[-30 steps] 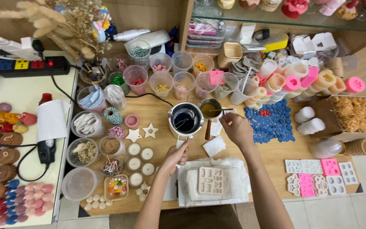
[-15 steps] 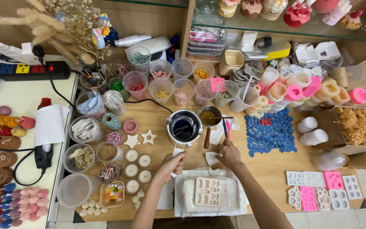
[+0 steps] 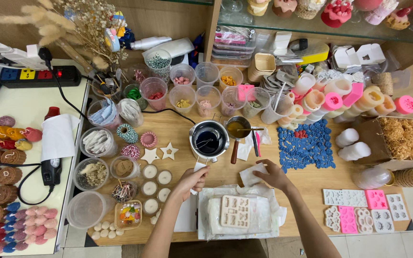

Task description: The person wipes and prepares silicone molds on a workstation, picks up a small blue piece, and затем pours dark blue liquid from a small pitcher into the molds using a spoon.

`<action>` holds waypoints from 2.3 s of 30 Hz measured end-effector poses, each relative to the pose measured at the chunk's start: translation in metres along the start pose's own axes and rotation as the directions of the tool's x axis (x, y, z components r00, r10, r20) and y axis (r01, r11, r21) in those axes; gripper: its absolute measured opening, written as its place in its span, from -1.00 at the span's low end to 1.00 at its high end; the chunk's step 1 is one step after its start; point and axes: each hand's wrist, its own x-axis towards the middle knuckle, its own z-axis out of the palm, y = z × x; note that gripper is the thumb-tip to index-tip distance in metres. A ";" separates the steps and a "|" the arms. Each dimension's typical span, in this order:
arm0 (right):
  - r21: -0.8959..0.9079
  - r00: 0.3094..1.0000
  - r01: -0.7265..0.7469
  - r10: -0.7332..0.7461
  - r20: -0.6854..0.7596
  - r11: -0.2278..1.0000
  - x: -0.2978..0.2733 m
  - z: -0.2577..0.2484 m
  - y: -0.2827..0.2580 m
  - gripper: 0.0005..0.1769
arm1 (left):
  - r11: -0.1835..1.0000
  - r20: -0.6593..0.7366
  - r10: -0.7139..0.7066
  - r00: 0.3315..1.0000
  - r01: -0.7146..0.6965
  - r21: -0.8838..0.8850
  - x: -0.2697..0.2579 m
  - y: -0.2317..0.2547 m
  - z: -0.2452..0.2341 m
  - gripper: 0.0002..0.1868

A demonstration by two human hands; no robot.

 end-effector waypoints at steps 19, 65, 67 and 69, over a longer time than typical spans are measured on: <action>0.586 0.985 -0.013 0.111 -0.132 0.810 0.054 0.029 0.007 -0.69 | 0.998 -0.057 -0.042 0.997 0.045 0.050 0.003 0.002 -0.004 -0.64; -0.614 0.630 0.701 -0.718 0.296 0.362 0.055 0.035 -0.249 -0.67 | 0.993 -0.017 0.044 0.999 -0.042 0.110 0.012 0.001 -0.012 -0.63; -0.533 0.634 0.728 -0.720 0.284 0.431 0.064 0.043 -0.249 -0.65 | 0.989 -0.037 0.045 0.998 -0.039 0.142 0.014 0.002 -0.011 -0.65; -0.501 0.664 0.722 -0.682 0.307 0.477 0.068 0.047 -0.249 -0.72 | 0.990 -0.033 0.039 0.999 -0.034 0.135 0.015 0.002 -0.011 -0.65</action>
